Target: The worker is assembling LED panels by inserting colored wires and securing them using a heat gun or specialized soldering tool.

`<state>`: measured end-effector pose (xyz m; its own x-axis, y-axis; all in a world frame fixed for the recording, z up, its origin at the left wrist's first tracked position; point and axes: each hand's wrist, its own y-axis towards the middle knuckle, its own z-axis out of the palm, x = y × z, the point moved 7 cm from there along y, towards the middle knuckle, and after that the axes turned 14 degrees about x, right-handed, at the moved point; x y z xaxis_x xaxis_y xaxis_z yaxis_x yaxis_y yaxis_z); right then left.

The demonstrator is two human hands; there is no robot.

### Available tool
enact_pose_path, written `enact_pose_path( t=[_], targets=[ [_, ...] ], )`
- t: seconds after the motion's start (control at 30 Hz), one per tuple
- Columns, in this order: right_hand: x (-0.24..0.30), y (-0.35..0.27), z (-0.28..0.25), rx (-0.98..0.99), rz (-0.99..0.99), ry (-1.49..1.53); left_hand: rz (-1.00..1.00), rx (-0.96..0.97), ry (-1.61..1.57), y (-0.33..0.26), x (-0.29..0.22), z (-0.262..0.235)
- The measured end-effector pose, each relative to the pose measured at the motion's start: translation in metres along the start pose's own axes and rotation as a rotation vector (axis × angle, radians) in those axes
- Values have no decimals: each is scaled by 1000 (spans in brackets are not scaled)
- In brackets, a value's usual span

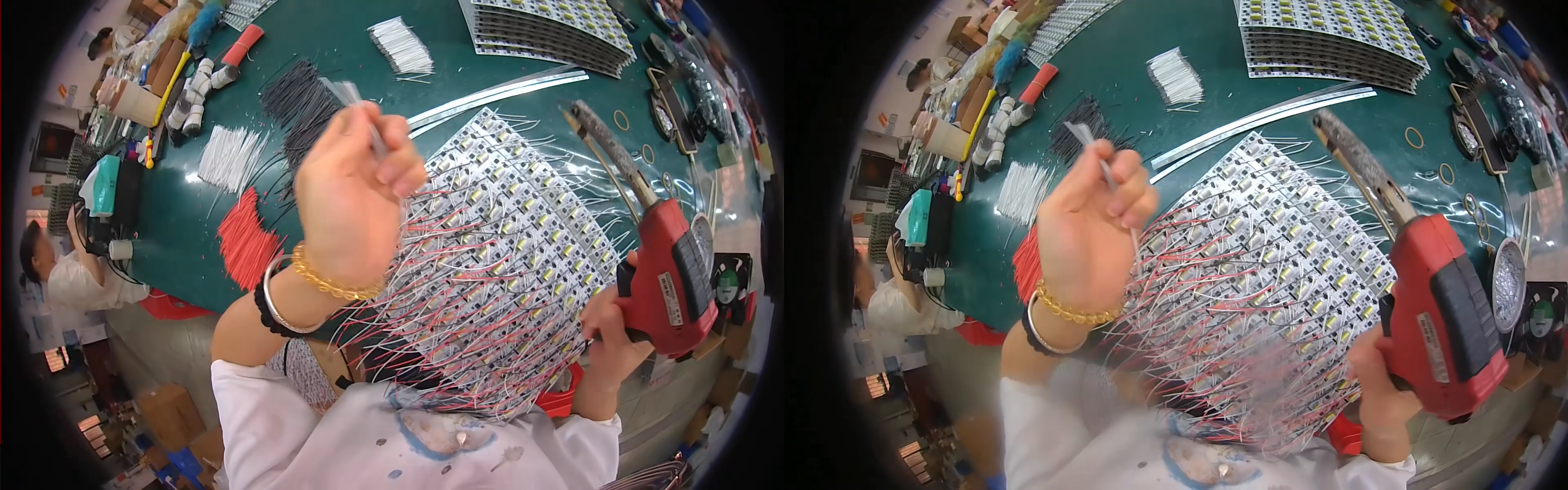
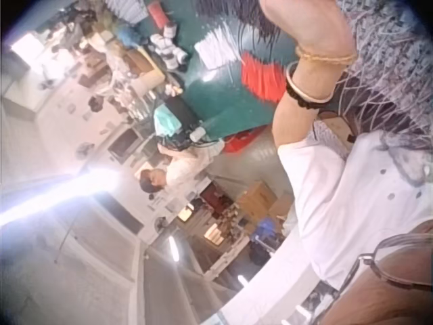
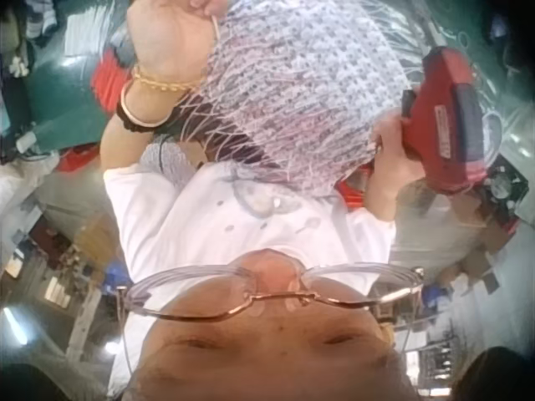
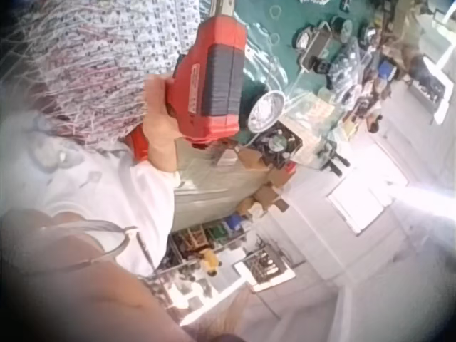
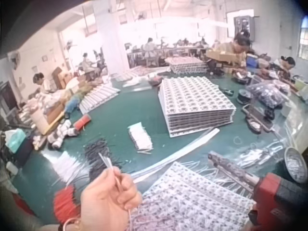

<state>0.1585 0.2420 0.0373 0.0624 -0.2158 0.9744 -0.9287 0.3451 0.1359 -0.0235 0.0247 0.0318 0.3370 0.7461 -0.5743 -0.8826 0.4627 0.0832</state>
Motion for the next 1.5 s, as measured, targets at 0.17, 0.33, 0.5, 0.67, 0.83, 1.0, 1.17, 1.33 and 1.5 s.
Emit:
enact_pose_path(
  t=[0.17, 0.33, 0.5, 0.67, 0.83, 1.0, 1.17, 1.33, 1.5],
  targets=[
    [8, -5, 10, 71, 0, -206, -240, -11, -179, -8, 64, 39],
    [26, -9, 18, 144, -207, -395, -411, -29, -215, -13, 109, 69],
    [11, -25, 7, 132, -107, -188, -475, -55, -215, -18, 133, 85],
    [24, -24, 10, 138, -237, -394, -494, -86, -133, -25, 137, 93],
    [14, -39, -8, 191, -275, -465, -249, 284, 509, -14, 118, 96],
    [14, -23, -15, -97, -215, 150, 118, 652, 1155, -48, 109, 123],
    [14, -20, -18, -131, -199, 172, -110, 651, 1111, -54, 112, 124],
    [3, -19, -18, -98, -150, 74, -92, 661, 1123, -56, 107, 119],
    [10, -18, -17, -150, -246, -79, -42, 713, 1233, -56, 91, 101]
  ],
)
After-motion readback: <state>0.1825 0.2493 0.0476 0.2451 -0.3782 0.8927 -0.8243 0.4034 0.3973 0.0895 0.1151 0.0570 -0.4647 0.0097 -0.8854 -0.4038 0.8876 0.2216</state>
